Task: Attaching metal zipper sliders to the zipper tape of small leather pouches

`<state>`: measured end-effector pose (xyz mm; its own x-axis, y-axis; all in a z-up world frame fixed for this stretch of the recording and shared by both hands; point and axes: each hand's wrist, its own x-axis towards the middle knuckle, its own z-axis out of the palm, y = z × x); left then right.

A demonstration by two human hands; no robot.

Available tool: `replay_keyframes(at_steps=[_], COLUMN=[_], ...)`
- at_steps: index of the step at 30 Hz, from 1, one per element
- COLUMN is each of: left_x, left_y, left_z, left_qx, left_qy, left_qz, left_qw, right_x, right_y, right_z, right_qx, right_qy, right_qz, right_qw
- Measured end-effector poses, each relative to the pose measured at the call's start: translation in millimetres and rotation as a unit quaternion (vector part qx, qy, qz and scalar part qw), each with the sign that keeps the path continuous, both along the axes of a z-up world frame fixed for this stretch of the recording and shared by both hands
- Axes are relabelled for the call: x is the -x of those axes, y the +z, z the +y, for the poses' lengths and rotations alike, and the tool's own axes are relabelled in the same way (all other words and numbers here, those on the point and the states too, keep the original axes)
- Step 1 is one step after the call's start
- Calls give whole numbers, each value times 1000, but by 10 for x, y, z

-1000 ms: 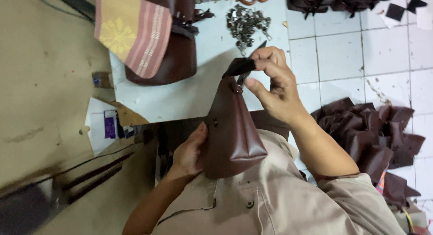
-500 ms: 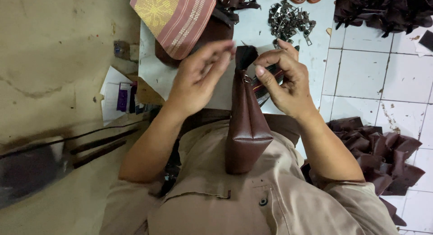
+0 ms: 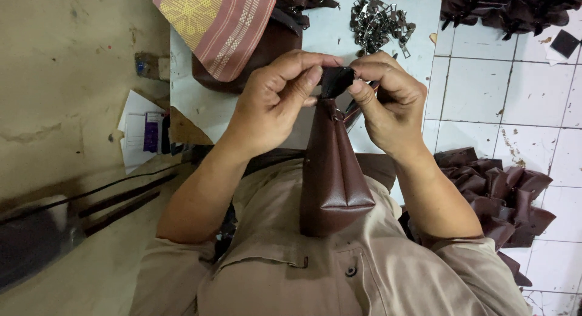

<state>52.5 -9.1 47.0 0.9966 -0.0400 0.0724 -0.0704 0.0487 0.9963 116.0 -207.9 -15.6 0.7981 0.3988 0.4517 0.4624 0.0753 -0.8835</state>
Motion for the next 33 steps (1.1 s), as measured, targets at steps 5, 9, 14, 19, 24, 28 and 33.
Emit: replay_keyframes(at_steps=[5, 9, 14, 19, 24, 28, 33], left_x=[-55, -92, -95, -97, -115, -131, -130], left_y=[-123, -88, -21, -43, -85, -69, -30], left_z=[79, 63, 75, 70, 48, 18, -31], left_qx=[-17, -52, -92, -124, -164, -173, -152], left_qy=[-53, -48, -52, -45, -21, -14, -3], left_qz=[-28, -100, -102, -125, -184, -193, -188], left_qw=[998, 992, 989, 983, 969, 966, 970], right_x=[110, 118, 123, 136, 151, 158, 167], right_y=[120, 176, 242, 264, 307, 320, 354], right_z=[-4, 7, 38, 50, 61, 66, 65], right_qx=[24, 40, 40, 39, 41, 41, 45], right_qy=[-7, -10, -16, -17, -12, -13, -12], right_qz=[18, 8, -9, -13, -15, -25, -35], right_qw=[1000, 999, 999, 999, 999, 999, 998])
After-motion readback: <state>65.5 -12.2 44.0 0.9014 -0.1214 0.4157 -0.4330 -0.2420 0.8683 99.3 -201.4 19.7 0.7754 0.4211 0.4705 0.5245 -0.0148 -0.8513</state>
